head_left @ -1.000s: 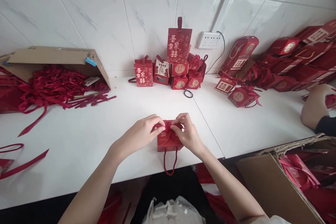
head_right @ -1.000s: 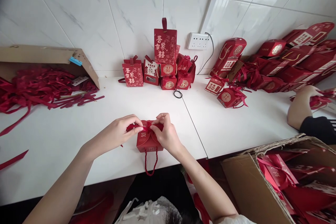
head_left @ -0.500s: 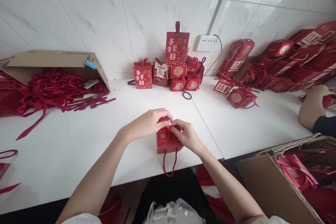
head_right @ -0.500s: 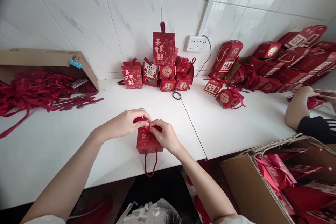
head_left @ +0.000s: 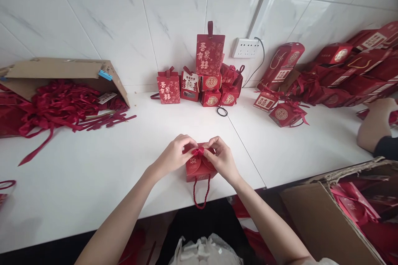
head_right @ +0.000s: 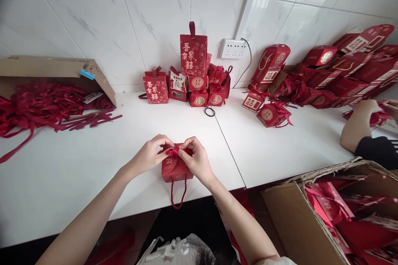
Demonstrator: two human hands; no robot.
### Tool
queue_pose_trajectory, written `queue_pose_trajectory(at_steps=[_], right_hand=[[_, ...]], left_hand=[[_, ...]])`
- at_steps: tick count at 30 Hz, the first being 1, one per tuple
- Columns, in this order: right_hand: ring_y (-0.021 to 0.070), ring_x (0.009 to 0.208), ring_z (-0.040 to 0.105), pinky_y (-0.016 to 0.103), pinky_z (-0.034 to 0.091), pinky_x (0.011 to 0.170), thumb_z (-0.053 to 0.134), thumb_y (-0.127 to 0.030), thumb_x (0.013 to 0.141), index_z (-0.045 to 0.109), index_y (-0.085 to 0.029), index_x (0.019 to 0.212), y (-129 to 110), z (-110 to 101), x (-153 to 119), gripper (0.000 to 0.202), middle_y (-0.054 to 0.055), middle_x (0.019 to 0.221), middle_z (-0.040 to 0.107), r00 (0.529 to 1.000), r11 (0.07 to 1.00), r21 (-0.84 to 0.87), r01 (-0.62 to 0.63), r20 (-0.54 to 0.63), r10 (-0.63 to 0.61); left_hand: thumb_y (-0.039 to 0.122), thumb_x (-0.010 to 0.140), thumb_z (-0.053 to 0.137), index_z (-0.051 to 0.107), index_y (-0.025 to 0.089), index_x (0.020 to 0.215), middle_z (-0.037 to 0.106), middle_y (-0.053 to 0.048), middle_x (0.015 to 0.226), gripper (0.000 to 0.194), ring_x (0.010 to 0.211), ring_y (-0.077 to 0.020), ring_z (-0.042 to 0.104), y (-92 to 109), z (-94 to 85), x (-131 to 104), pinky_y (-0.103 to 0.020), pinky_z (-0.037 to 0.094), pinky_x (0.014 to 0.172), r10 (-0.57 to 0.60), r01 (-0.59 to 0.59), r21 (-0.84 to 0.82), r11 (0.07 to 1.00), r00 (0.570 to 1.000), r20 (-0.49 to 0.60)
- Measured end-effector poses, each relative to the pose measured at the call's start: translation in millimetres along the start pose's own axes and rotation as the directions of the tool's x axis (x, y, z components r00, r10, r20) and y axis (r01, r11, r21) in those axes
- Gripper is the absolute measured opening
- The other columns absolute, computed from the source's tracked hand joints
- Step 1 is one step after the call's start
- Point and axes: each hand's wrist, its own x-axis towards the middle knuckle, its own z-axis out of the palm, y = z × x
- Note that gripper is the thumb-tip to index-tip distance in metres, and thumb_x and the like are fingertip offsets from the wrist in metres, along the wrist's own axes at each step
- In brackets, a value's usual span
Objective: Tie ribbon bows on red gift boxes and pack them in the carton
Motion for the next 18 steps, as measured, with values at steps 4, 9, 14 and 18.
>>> queue_pose_trajectory(at_steps=[4,9,14,18], right_hand=[[0.0153,0.070,0.058,0.028,0.047,0.063,0.061,-0.032,0.076,0.048,-0.022,0.077,-1.2,2.6,-4.3,0.017,0.001,0.075,0.061,0.997,0.991,-0.128,0.042,-0.056,-0.050],[0.0148,0.067,0.057,0.028,0.047,0.059,0.058,-0.030,0.077,0.052,-0.022,0.079,-2.1,3.9,-7.9,0.011,0.002,0.079,0.062,0.995,0.957,-0.284,0.052,-0.068,-0.074],[0.0147,0.069,0.056,0.028,0.046,0.061,0.056,-0.027,0.079,0.055,-0.021,0.079,-0.8,0.0,-7.5,0.006,0.002,0.080,0.062,0.991,0.932,-0.351,0.086,-0.065,-0.116],[0.0141,0.068,0.055,0.027,0.045,0.062,0.057,-0.031,0.082,0.056,-0.021,0.077,1.2,-6.5,-5.0,0.012,0.001,0.076,0.061,0.993,0.944,-0.313,0.107,-0.017,-0.118]], left_hand=[[0.023,0.087,0.045,0.057,0.020,0.082,0.060,-0.003,0.083,0.013,0.090,-0.0190,0.052,-1.3,9.3,-13.4,-0.034,0.042,0.084,0.071,-0.067,0.068,0.995,0.996,-0.057],[0.020,0.083,0.049,0.059,0.021,0.088,0.060,-0.005,0.100,0.012,0.103,-0.0211,0.050,0.6,23.3,-22.3,-0.038,0.037,0.095,0.048,-0.038,0.075,0.996,0.989,-0.140],[0.031,0.084,0.054,0.061,0.020,0.086,0.060,-0.006,0.103,0.013,0.106,-0.0230,0.050,1.2,36.4,-21.3,-0.041,0.037,0.098,-0.029,0.028,-0.007,1.000,0.971,-0.236],[0.032,0.087,0.049,0.063,0.020,0.082,0.059,-0.006,0.103,0.019,0.107,-0.0224,0.051,-0.5,40.5,-18.2,-0.038,0.043,0.092,-0.121,0.081,-0.174,0.981,0.965,-0.234]])
